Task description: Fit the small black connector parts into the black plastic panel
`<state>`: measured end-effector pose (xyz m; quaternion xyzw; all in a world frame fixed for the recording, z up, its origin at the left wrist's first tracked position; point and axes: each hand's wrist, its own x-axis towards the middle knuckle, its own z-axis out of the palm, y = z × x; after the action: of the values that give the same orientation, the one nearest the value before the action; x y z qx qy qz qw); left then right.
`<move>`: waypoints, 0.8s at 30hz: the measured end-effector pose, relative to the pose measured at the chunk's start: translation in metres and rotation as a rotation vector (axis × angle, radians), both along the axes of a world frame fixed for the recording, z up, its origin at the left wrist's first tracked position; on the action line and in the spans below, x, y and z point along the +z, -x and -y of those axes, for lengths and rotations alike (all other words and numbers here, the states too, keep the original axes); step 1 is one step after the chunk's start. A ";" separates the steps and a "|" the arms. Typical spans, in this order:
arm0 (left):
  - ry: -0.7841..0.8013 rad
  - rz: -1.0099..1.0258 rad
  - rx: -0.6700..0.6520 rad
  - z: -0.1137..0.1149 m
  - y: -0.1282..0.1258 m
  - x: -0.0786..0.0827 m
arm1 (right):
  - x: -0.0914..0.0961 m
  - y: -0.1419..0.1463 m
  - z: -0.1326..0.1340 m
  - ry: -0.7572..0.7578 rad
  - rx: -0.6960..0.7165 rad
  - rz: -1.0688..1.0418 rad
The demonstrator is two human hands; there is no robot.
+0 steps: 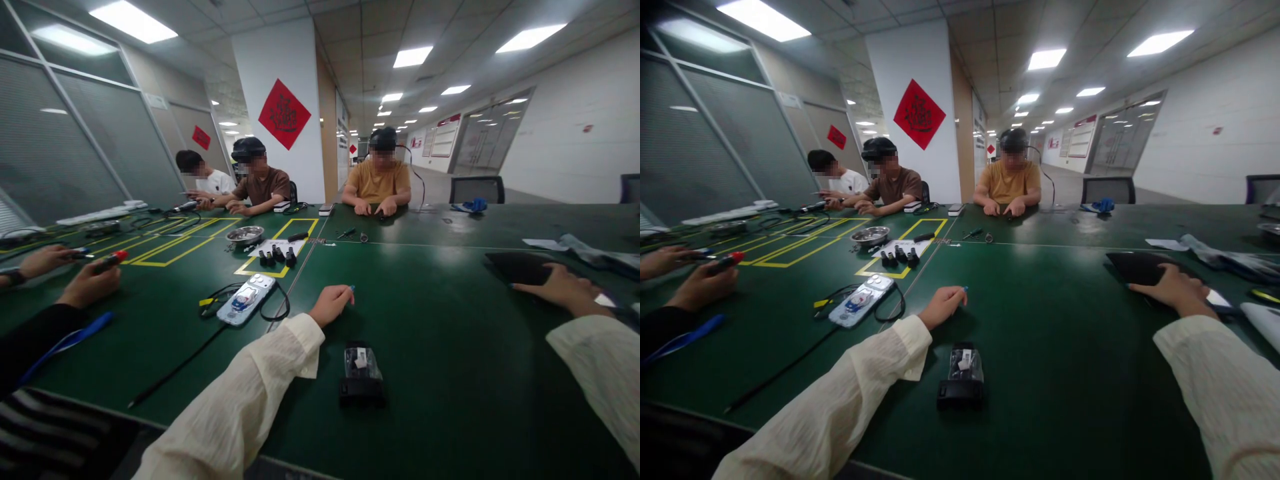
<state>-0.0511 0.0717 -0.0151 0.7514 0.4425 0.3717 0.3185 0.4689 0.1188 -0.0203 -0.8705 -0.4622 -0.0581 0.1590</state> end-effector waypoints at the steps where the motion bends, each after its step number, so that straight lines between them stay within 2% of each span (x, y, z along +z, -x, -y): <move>1: 0.014 -0.007 -0.001 0.000 0.000 0.000 | 0.005 0.004 0.000 0.013 -0.003 -0.017; 5: 0.045 -0.008 -0.019 0.000 0.001 -0.001 | 0.039 0.037 0.000 -0.060 0.099 0.010; 8: 0.057 0.016 -0.046 -0.001 0.000 0.000 | 0.064 0.081 0.006 -0.178 0.224 0.090; 10: 0.071 0.063 -0.048 -0.002 0.000 0.001 | 0.071 0.118 0.017 -0.218 0.346 0.128; 13: 0.092 0.227 0.007 -0.004 0.000 0.001 | 0.068 0.175 0.043 -0.251 0.486 0.111; 17: 0.057 0.363 0.104 -0.010 0.005 0.000 | 0.052 0.231 0.087 -0.166 0.756 -0.018; 20: 0.020 0.412 0.177 -0.016 0.011 0.000 | 0.042 0.254 0.110 -0.063 0.886 -0.153; 24: -0.025 0.451 0.279 -0.020 0.016 0.001 | 0.029 0.267 0.120 0.033 0.905 -0.235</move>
<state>-0.0666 0.0918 -0.0145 0.5851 0.4549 0.5757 0.3454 0.2024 -0.0015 0.0087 -0.5844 -0.7751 0.1235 0.2060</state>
